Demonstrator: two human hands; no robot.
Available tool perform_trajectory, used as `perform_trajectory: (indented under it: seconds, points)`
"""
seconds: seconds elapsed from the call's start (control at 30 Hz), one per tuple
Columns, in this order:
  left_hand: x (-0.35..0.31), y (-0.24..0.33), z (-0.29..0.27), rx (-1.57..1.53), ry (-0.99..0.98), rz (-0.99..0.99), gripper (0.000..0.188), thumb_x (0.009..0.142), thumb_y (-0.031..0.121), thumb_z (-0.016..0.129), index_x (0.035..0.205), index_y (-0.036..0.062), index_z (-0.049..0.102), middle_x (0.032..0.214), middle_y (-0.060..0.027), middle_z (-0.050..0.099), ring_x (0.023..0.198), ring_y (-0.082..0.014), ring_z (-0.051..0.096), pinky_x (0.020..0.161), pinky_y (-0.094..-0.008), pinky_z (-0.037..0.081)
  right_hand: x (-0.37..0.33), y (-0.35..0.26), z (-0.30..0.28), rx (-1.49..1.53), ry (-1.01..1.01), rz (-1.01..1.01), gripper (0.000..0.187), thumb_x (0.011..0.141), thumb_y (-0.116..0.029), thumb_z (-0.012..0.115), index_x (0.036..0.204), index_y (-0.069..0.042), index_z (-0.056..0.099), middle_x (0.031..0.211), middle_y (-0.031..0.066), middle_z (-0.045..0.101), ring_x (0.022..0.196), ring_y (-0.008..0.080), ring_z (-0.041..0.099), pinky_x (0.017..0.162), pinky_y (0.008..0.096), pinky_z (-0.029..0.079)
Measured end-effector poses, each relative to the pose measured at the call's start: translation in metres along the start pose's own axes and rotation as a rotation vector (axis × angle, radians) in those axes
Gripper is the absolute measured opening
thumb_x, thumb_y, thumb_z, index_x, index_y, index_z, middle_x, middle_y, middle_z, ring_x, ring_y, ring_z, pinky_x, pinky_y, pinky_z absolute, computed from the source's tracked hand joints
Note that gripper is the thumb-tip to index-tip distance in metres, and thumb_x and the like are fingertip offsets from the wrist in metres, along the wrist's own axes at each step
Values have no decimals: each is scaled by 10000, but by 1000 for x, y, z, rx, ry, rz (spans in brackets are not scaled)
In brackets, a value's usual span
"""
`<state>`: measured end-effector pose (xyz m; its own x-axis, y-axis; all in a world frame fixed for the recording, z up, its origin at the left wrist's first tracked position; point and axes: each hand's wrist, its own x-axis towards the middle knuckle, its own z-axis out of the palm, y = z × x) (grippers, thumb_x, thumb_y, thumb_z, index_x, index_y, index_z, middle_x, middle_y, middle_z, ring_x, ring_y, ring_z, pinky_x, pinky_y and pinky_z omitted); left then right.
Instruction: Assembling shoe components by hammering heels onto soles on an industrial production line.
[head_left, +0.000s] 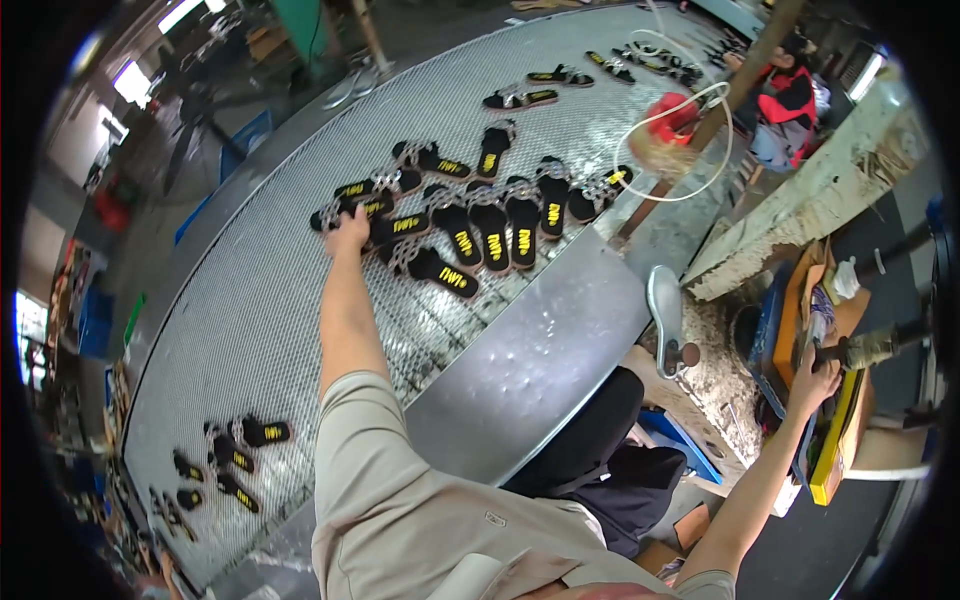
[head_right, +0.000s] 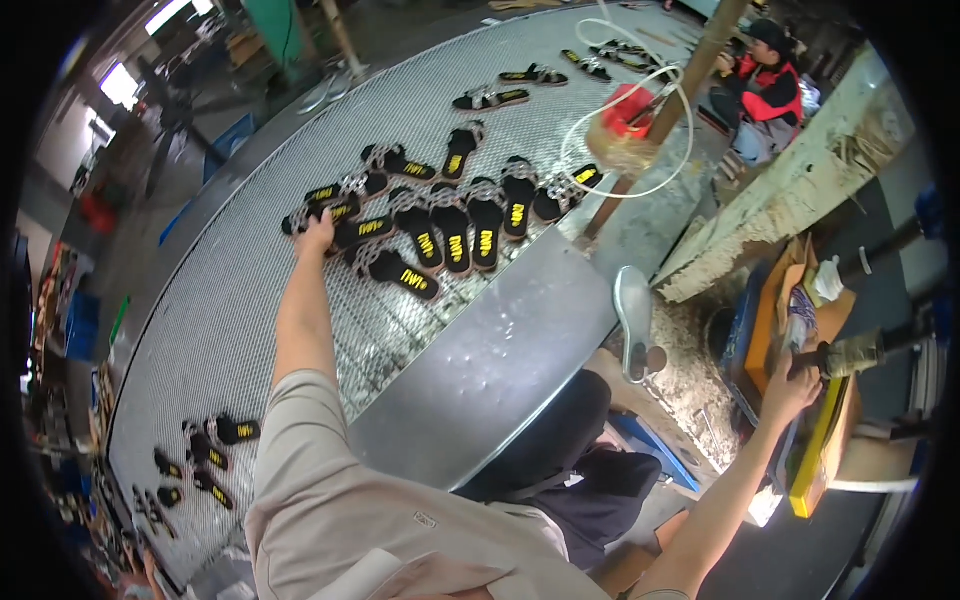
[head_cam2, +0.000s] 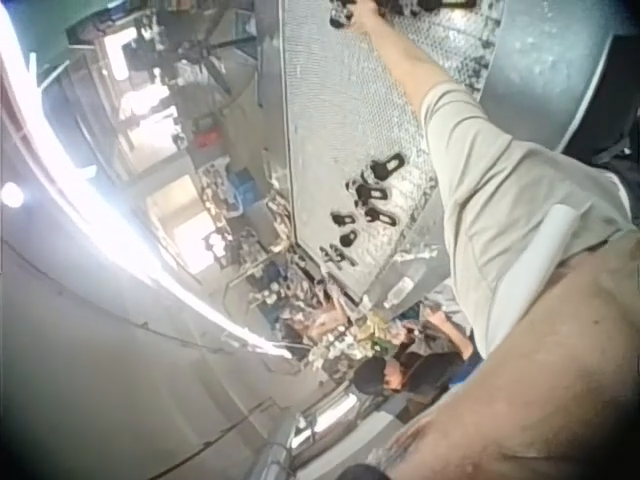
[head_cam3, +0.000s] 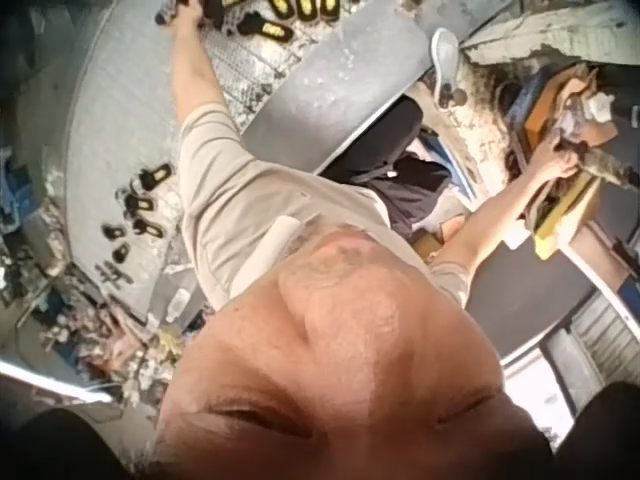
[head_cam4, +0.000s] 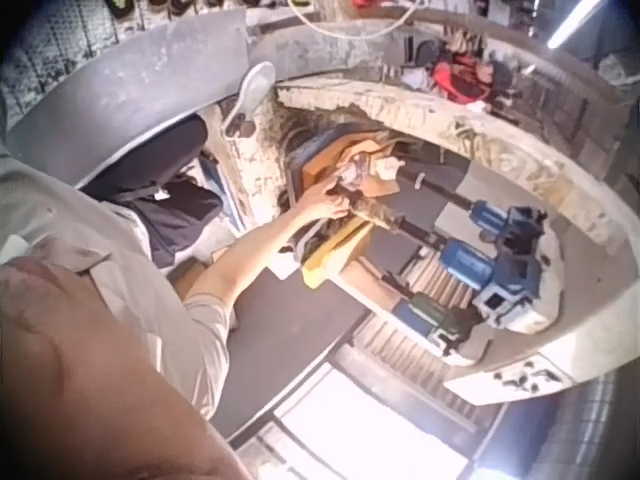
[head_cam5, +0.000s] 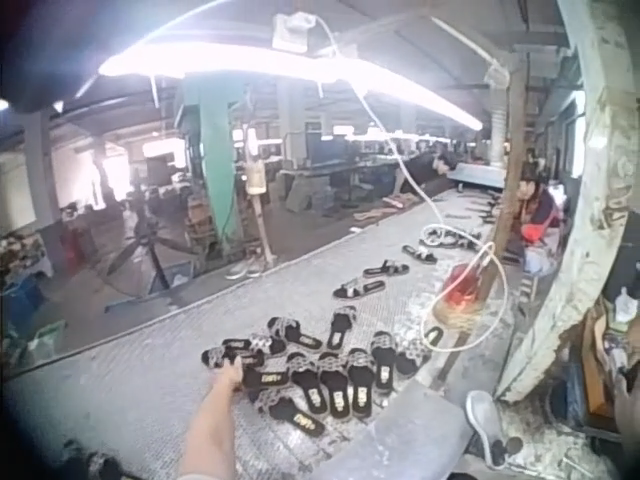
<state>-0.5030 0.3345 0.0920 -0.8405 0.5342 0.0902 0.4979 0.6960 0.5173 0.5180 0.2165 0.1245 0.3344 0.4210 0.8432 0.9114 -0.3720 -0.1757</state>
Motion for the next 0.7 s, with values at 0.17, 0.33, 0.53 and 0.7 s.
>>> perform_trajectory:
  seconds: [0.17,0.33,0.53,0.7]
  points:
    - [3,29,1,-145,189,-192,802,1084,619,363,1619,24,315,1684,-296,283,1579,-445,237,1218,-676,238,1,-17,-26,69,-64,60,617,1011,-470,646,1210,111,706,1411,258,638,1411,405,503,1267,509,269]
    - [-10,64,-51,-478,832,428,566,1023,281,657,1418,-77,466,1647,-350,307,1473,-517,397,1170,-518,412,0,-9,-23,67,-26,73,632,1015,-477,637,1232,113,702,1425,271,624,1418,411,493,1267,508,270]
    - [-119,90,-113,-884,818,520,546,930,248,810,1274,-49,505,1322,-258,585,1168,-382,613,994,-431,505,-3,-8,-10,74,30,60,679,985,-507,654,1187,139,710,1288,305,688,1341,450,566,1254,532,296]
    - [-258,90,-57,-1592,173,299,519,821,90,912,1183,-13,556,1171,-147,656,992,-208,643,808,-323,522,-14,3,26,91,132,199,670,959,-520,681,1122,128,721,1227,293,709,1267,426,604,1210,514,342]
